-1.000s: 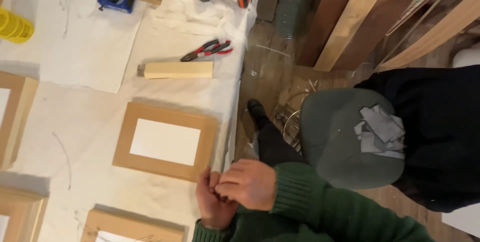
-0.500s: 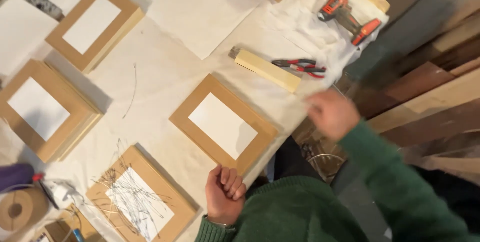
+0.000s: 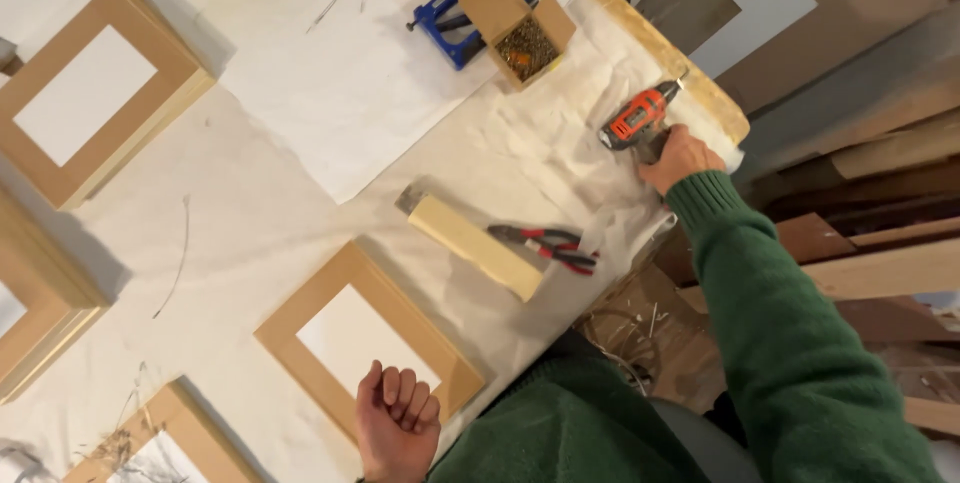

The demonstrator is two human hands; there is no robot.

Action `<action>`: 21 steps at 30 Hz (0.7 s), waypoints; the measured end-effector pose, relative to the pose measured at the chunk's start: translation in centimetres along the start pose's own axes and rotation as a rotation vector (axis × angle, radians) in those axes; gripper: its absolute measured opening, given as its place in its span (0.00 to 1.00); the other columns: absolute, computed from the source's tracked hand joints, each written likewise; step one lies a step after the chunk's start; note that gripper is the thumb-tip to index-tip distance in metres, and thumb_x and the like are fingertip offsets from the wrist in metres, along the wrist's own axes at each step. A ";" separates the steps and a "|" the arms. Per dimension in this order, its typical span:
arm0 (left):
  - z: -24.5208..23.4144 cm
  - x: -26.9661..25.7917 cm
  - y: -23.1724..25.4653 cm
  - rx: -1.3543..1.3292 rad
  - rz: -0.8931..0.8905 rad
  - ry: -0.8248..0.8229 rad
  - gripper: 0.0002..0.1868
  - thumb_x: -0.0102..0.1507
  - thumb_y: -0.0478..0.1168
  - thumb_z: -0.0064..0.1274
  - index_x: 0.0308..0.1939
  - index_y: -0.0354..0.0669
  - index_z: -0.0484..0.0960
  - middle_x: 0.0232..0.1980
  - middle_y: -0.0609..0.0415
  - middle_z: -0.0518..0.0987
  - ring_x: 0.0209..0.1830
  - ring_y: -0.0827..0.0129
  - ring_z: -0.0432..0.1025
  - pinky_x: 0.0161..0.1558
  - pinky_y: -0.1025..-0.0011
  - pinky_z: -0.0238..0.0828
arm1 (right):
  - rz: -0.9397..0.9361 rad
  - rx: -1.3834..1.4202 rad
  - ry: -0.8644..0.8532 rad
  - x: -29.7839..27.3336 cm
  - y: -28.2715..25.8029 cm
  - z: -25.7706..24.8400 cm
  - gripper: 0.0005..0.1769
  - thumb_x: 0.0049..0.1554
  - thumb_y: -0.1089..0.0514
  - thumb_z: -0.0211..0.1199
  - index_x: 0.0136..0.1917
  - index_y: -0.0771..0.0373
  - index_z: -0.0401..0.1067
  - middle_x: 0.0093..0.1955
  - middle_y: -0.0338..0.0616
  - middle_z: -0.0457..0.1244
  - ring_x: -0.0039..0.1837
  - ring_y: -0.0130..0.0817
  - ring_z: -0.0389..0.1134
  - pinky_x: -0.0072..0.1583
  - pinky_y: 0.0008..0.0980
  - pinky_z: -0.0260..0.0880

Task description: Attaching hanging wire to the back of a picture frame using a power drill and screws.

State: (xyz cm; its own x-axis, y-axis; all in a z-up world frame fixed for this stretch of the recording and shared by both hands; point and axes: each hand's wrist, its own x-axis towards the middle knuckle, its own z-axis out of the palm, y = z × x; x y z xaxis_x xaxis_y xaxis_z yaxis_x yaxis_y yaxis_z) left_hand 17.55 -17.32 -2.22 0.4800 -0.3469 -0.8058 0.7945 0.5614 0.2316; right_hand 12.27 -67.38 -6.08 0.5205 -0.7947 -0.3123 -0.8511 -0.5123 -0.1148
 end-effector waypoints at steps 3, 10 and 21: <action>5.4 0.4 -0.6 -0.036 0.004 -0.015 0.23 0.71 0.48 0.38 0.21 0.47 0.57 0.20 0.61 0.50 0.17 0.74 0.43 0.21 0.70 0.41 | 0.009 0.037 -0.002 -0.1 1.1 -2.6 0.39 0.48 0.45 0.73 0.69 0.62 0.67 0.54 0.62 0.70 0.57 0.57 0.72 0.58 0.49 0.71; 9.0 6.5 -4.2 -0.225 0.037 -0.221 0.20 0.72 0.47 0.41 0.27 0.43 0.69 0.21 0.59 0.61 0.18 0.73 0.55 0.23 0.72 0.53 | -0.444 1.185 -0.141 -5.3 5.8 -2.0 0.33 0.58 0.58 0.63 0.73 0.71 0.60 0.43 0.46 0.64 0.45 0.35 0.66 0.51 0.34 0.66; 25.5 11.0 -4.4 -0.006 -0.031 -0.336 0.43 0.74 0.65 0.21 0.64 0.24 0.69 0.61 0.31 0.77 0.67 0.42 0.68 0.70 0.51 0.63 | -0.305 1.446 -1.013 -8.9 -1.8 2.2 0.19 0.57 0.64 0.60 0.60 0.74 0.73 0.32 0.44 0.64 0.36 0.32 0.65 0.44 0.33 0.68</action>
State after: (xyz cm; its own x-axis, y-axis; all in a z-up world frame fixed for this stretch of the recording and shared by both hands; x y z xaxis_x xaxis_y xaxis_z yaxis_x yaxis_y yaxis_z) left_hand 28.78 -42.79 1.82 0.5520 -0.5915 -0.5877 0.8091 0.5504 0.2060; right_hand 9.00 -58.71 -5.20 0.8875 0.0384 -0.4591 -0.4108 0.5172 -0.7508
